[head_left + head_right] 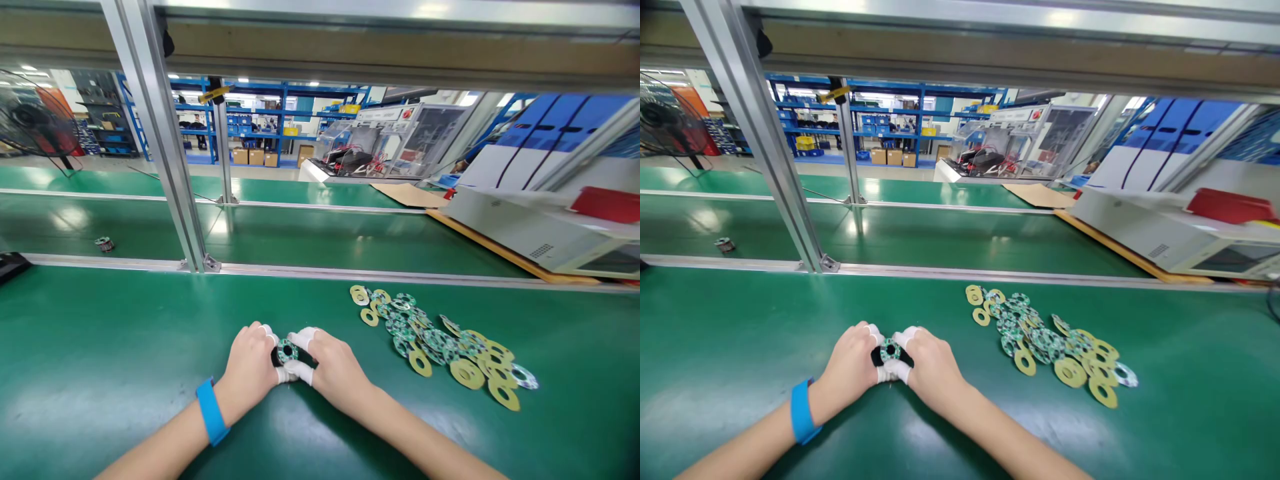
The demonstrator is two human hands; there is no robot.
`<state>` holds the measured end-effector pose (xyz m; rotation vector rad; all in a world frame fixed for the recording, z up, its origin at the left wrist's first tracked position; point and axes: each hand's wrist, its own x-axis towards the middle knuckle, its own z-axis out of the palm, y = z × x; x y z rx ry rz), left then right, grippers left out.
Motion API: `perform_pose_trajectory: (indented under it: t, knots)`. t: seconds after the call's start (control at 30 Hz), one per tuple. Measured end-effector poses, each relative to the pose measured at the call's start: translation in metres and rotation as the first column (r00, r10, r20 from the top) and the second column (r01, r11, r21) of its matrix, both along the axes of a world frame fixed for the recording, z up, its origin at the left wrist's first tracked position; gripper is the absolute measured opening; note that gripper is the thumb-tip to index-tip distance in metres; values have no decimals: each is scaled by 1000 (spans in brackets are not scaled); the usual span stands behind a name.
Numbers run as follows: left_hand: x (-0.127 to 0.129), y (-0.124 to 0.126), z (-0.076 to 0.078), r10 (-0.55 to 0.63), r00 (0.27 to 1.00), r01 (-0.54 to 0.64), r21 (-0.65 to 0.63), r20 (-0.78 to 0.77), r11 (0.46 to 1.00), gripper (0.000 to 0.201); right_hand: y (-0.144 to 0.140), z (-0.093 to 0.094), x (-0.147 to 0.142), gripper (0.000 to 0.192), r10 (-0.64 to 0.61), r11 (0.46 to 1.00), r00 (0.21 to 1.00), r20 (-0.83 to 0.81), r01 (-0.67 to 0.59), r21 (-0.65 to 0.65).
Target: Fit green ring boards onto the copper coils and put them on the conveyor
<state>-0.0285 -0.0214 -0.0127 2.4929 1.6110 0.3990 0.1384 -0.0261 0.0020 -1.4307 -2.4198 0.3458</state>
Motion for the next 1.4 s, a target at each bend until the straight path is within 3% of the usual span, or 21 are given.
perform_pose_trajectory:
  t: [0.23, 0.4, 0.8, 1.03, 1.23, 1.4]
  knots:
    - [0, -1, -2, 20, 1000, -20, -16, 7, 1000, 32, -2, 1, -4, 25, -39, 999, 994, 104, 41, -23]
    - [1, 0, -1, 13, 1000, -14, -36, -16, 999, 22, 0, 4, -7, 31, 15, 997, 996, -83, -21, -70]
    - [1, 1, -2, 4, 999, -2, -52, 50, 999, 40, 13, 12, 2, 18, 68, 961, 951, -302, -144, -237]
    - [2, 1, -3, 12, 999, -9, -60, 50, 998, 32, 8, 19, -5, 7, 24, 966, 977, -213, -78, -247]
    - [3, 0, -4, 30, 999, -29, -86, 21, 996, 21, 9, 14, -9, 19, -25, 971, 980, -195, -22, -237]
    - [1, 0, 0, -7, 999, 10, -93, 33, 996, 27, 8, 10, -7, 21, -23, 971, 977, -213, -29, -235]
